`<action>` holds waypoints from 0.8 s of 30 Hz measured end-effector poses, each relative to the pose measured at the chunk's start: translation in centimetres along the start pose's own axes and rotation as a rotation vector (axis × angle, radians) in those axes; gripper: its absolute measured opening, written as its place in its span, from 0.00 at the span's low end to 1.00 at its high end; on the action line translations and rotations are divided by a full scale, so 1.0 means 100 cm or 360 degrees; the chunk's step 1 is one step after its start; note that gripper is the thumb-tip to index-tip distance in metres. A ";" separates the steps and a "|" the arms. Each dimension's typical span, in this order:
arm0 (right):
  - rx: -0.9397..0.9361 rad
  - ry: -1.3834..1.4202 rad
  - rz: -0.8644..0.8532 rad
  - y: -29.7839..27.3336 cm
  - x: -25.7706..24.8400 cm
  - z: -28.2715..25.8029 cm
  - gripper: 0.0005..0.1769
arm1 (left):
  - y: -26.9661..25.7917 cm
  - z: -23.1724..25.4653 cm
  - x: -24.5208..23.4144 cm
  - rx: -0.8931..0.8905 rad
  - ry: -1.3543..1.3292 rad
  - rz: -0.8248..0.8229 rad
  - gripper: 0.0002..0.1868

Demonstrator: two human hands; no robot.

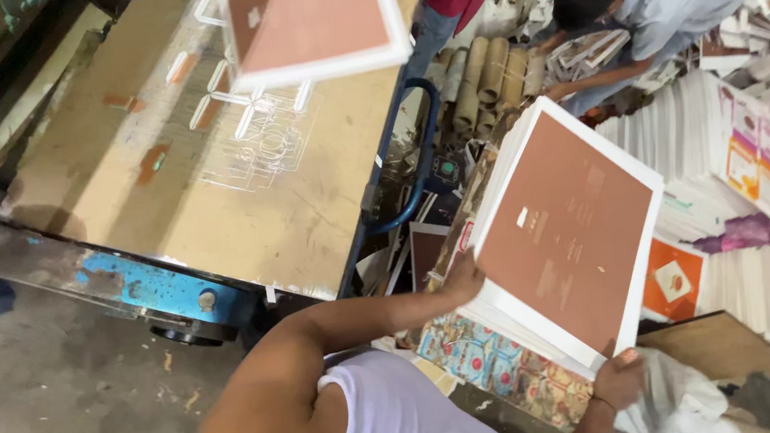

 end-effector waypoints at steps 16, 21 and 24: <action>0.0554 0.0486 -0.0466 0.036 0.077 0.088 0.43 | -0.048 0.012 0.008 0.0186 0.0062 -0.0186 0.63; 0.0548 0.0356 -0.0579 0.019 0.073 0.078 0.45 | -0.050 0.000 0.001 0.0106 0.0011 -0.0283 0.53; 0.0524 0.0103 -0.0604 0.027 0.066 0.060 0.47 | -0.037 0.009 -0.007 0.0198 0.0001 -0.0202 0.42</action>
Point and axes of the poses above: each hand's wrist, its own y-axis towards the middle knuckle, its own x-axis out of the palm, z = x × y, the point moved 9 cm from there along y, towards the middle knuckle, and after that the axes turned 1 degree about z, right-handed, at the moved point
